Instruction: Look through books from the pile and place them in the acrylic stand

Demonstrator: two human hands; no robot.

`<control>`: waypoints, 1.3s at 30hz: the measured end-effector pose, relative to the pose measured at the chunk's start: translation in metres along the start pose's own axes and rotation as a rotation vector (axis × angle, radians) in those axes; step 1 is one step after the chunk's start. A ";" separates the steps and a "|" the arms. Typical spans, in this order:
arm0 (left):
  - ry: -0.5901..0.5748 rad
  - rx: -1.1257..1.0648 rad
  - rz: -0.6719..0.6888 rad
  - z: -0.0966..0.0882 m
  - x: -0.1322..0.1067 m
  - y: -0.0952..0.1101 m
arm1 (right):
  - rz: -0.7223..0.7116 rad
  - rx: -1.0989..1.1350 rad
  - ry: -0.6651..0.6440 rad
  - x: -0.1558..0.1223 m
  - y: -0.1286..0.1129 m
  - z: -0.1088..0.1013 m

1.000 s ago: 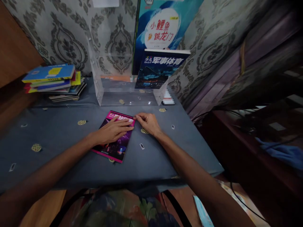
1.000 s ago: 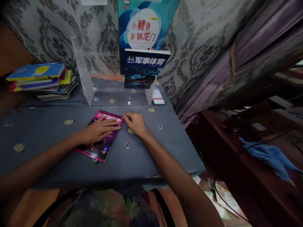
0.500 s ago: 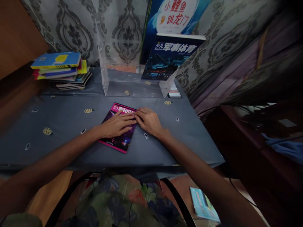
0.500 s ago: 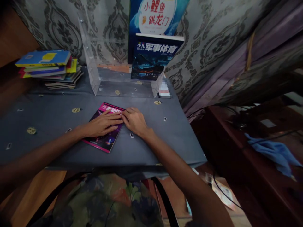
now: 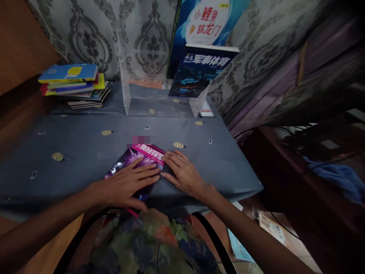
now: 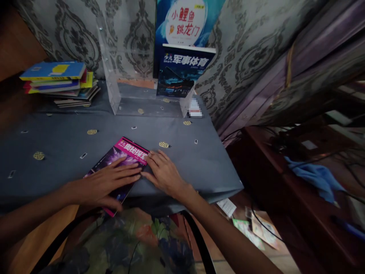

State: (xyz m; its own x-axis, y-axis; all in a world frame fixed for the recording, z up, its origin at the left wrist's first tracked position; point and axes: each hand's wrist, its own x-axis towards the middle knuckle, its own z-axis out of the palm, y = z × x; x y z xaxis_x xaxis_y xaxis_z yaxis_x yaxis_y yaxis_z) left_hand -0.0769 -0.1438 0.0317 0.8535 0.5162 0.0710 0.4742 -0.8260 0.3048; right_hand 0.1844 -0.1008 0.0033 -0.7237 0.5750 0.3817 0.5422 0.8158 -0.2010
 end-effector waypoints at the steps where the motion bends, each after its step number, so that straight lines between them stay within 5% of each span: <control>1: -0.008 0.011 0.026 0.002 -0.008 0.005 | -0.006 0.001 -0.006 -0.002 -0.001 -0.001; 7: 0.005 0.272 -0.031 0.012 -0.039 0.029 | -0.042 -0.013 -0.033 -0.009 -0.002 -0.005; 13: 0.229 0.357 0.004 -0.006 -0.045 0.033 | -0.022 0.043 -0.094 -0.007 0.003 -0.009; 19: 0.537 0.332 -0.019 -0.072 -0.023 0.027 | 0.122 0.267 0.069 0.007 0.004 -0.007; 23: 0.571 0.544 -0.095 -0.128 0.014 0.013 | 0.305 0.467 0.199 0.024 -0.002 -0.016; 26: 0.543 0.589 -0.301 -0.151 0.049 -0.018 | 0.457 0.742 0.139 0.030 -0.008 -0.022; 29: 0.431 0.523 -0.395 -0.142 0.084 -0.062 | 0.575 1.000 0.040 0.029 -0.010 -0.019; 33: 0.200 0.477 -0.482 -0.089 0.118 -0.110 | 0.776 1.073 -0.034 0.023 -0.004 -0.007; 36: 0.082 0.436 -0.503 -0.049 0.131 -0.125 | 0.871 1.053 -0.072 0.020 0.000 -0.001; 39: 0.064 0.399 -0.536 -0.033 0.136 -0.129 | 0.899 1.028 -0.060 0.020 0.000 -0.001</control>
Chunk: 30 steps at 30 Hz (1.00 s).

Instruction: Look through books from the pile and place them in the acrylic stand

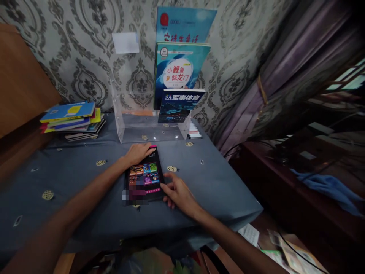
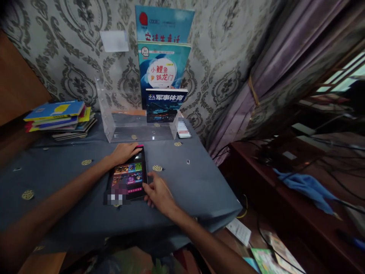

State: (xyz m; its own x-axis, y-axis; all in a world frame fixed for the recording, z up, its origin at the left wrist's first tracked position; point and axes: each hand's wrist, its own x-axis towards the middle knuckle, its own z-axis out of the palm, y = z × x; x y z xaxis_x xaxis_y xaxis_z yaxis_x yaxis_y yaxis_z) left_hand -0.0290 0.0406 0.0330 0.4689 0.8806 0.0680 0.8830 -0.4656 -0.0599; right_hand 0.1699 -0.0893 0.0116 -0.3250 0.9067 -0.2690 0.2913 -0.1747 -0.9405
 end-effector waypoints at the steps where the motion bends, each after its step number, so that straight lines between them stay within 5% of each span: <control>1: -0.001 -0.009 -0.009 0.001 0.000 0.000 | -0.002 -0.010 0.005 0.000 -0.001 0.000; 7: 0.084 0.026 0.006 -0.008 -0.014 -0.003 | 0.015 -0.064 -0.047 0.000 -0.007 -0.001; 16: 0.179 -0.089 0.219 0.008 -0.101 0.034 | 0.075 0.003 -0.091 0.001 -0.012 0.001; 21: 0.127 -0.085 0.268 0.009 -0.103 0.031 | 0.062 -0.057 -0.113 -0.002 -0.012 0.006; 24: 0.104 -0.110 0.286 0.006 -0.100 0.025 | -0.046 -0.323 -0.126 0.001 -0.014 0.002; 30: 0.106 -0.149 0.278 0.008 -0.101 0.024 | -0.487 -1.013 0.130 0.022 -0.016 -0.008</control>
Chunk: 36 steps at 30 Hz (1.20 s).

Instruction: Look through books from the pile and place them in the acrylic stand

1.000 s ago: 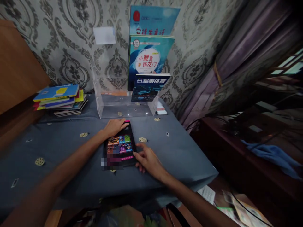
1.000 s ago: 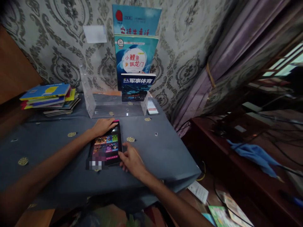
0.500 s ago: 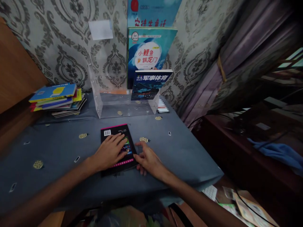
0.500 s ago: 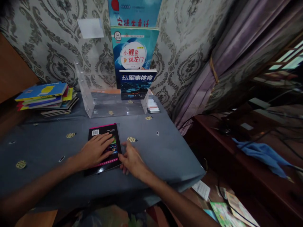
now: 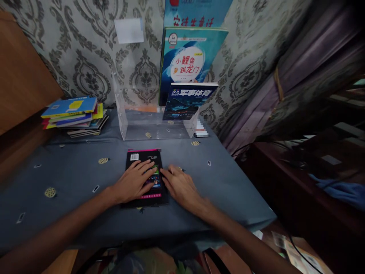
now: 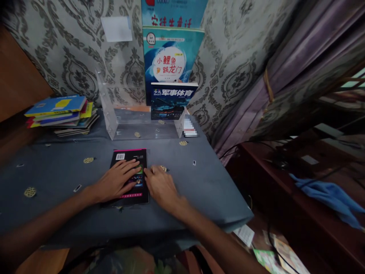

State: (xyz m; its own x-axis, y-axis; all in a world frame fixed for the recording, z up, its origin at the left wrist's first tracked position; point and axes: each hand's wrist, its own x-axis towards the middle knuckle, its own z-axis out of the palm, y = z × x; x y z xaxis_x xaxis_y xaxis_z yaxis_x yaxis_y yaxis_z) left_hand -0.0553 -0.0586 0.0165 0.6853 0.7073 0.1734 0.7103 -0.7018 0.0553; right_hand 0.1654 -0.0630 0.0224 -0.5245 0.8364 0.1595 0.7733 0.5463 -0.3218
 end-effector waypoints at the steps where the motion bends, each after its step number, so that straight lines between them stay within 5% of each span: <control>1: 0.005 -0.004 -0.005 0.001 0.000 0.000 | -0.050 -0.030 0.032 0.003 0.002 0.002; 7: 0.049 -0.047 -0.014 0.004 0.000 0.001 | -0.202 -0.013 0.041 0.021 0.018 0.015; 15: 0.051 -0.054 -0.014 0.002 0.001 0.001 | -0.100 -0.037 0.028 0.061 0.028 0.013; 24: 0.051 -0.055 -0.061 0.003 -0.001 -0.005 | -0.078 0.019 0.057 0.063 0.035 0.019; 29: 0.002 -0.073 -0.018 0.003 0.002 -0.024 | -0.069 0.014 0.093 0.066 0.038 0.018; 36: -0.189 -0.149 0.138 -0.020 0.014 -0.072 | -0.083 0.042 0.143 0.069 0.044 0.017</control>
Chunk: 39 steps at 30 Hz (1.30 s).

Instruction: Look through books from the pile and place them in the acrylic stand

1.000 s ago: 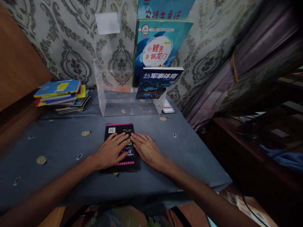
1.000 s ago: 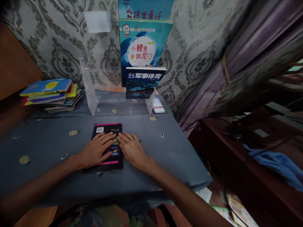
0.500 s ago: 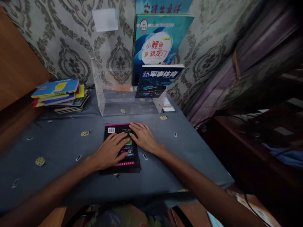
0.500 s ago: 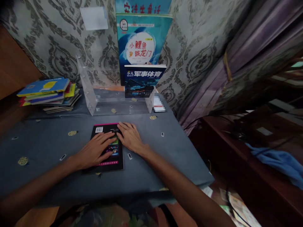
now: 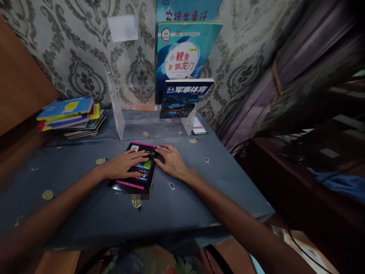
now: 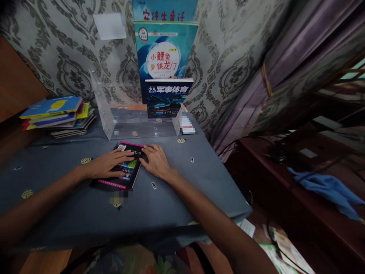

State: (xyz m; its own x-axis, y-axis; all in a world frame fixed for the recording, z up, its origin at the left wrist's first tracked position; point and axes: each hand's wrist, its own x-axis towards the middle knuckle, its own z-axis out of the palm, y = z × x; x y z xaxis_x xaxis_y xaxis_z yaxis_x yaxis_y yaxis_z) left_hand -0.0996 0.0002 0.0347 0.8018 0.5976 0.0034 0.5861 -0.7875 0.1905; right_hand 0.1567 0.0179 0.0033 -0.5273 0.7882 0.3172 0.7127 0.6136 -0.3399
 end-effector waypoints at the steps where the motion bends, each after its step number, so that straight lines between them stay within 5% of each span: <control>1: 0.003 -0.012 -0.001 -0.003 0.003 -0.003 | -0.008 0.012 -0.001 0.000 0.001 0.001; 10: 0.262 0.165 -0.305 0.020 0.048 0.009 | -0.018 0.182 -0.014 0.003 0.012 0.003; 21: 0.257 0.137 -0.221 0.021 0.065 0.019 | 0.050 0.477 0.013 0.004 0.031 0.010; 31: 0.166 0.104 -0.170 0.011 0.043 0.047 | 0.031 0.499 -0.017 -0.004 0.013 -0.010; 39: 0.140 0.334 -0.374 0.016 0.026 0.082 | -0.061 0.666 -0.086 -0.014 -0.004 -0.012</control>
State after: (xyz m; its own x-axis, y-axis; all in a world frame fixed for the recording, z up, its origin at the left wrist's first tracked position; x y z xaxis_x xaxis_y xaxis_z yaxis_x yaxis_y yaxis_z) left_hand -0.0291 -0.0512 0.0342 0.5210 0.8436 0.1304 0.8529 -0.5082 -0.1197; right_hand 0.1671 0.0039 0.0106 -0.6118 0.7355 0.2910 0.2575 0.5330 -0.8060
